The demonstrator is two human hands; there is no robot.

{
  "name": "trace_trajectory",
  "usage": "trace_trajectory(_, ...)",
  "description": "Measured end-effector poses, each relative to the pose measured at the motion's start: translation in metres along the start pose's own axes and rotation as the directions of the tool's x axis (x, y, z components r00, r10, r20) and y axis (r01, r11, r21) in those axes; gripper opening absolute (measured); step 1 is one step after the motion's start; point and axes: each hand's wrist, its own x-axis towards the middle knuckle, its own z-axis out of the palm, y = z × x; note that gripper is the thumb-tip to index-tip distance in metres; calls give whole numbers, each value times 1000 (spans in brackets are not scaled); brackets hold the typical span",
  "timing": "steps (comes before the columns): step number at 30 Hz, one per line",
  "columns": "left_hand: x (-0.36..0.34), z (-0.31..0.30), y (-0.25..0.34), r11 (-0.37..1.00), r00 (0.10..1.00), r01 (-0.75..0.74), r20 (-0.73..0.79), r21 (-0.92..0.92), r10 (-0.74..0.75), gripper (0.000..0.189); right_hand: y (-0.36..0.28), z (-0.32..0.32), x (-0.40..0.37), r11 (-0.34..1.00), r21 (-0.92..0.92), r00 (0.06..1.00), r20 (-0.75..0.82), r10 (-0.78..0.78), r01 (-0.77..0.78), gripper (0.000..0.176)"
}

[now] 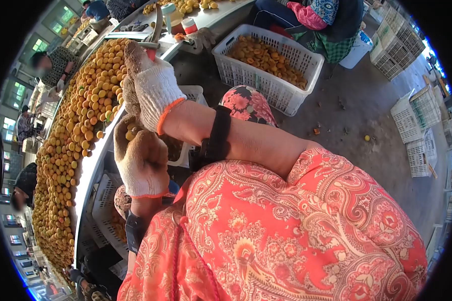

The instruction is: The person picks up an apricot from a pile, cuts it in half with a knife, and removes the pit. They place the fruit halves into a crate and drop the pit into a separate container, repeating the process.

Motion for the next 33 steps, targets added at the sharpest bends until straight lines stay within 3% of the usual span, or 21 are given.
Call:
trace_trajectory(4,2,4,-1,995,999,-7,-53,99,13,31,1,-7,10,974,154,978,-98,182,-166,45)
trace_trajectory(6,6,3,-5,992,998,-14,-54,123,21,32,3,-11,11,976,141,981,-75,180,-168,45)
trace_trajectory(8,15,-3,-10,926,986,-100,-91,364,142,35,4,-10,11,977,129,983,-51,178,-170,45)
trace_trajectory(9,20,-10,-12,926,986,-100,-91,365,142,35,5,-7,11,987,63,981,-115,153,-147,44)
trace_trajectory(11,31,-24,-15,541,922,-295,86,788,378,30,7,-6,14,992,-5,976,-175,127,-130,44)
trace_trajectory(12,35,-25,-15,421,888,-349,151,837,434,30,7,-8,17,991,14,972,-190,136,-136,43)
trace_trajectory(13,39,-24,-14,422,889,-346,149,838,433,30,8,-10,21,989,33,967,-208,146,-142,42)
trace_trajectory(15,45,-29,-11,89,779,-503,406,860,477,32,10,-16,30,980,67,954,-227,195,-185,42)
trace_trajectory(22,75,-52,-17,89,852,-462,414,882,321,35,34,-57,76,917,223,892,-246,380,-329,44)
trace_trajectory(28,93,-74,-32,270,903,-410,344,871,258,37,55,-85,101,814,382,812,-220,541,-438,49)
trace_trajectory(30,96,-79,-37,525,970,-239,178,817,164,37,60,-91,104,792,422,796,-223,563,-442,49)
trace_trajectory(31,95,-80,-37,527,972,-234,175,817,159,37,63,-94,106,777,448,792,-212,573,-443,49)
trace_trajectory(32,93,-76,-35,778,998,-57,35,625,45,36,63,-92,105,762,471,789,-198,582,-444,48)
trace_trajectory(33,91,-74,-34,929,992,122,-65,350,-106,36,62,-90,105,762,470,787,-200,583,-445,48)
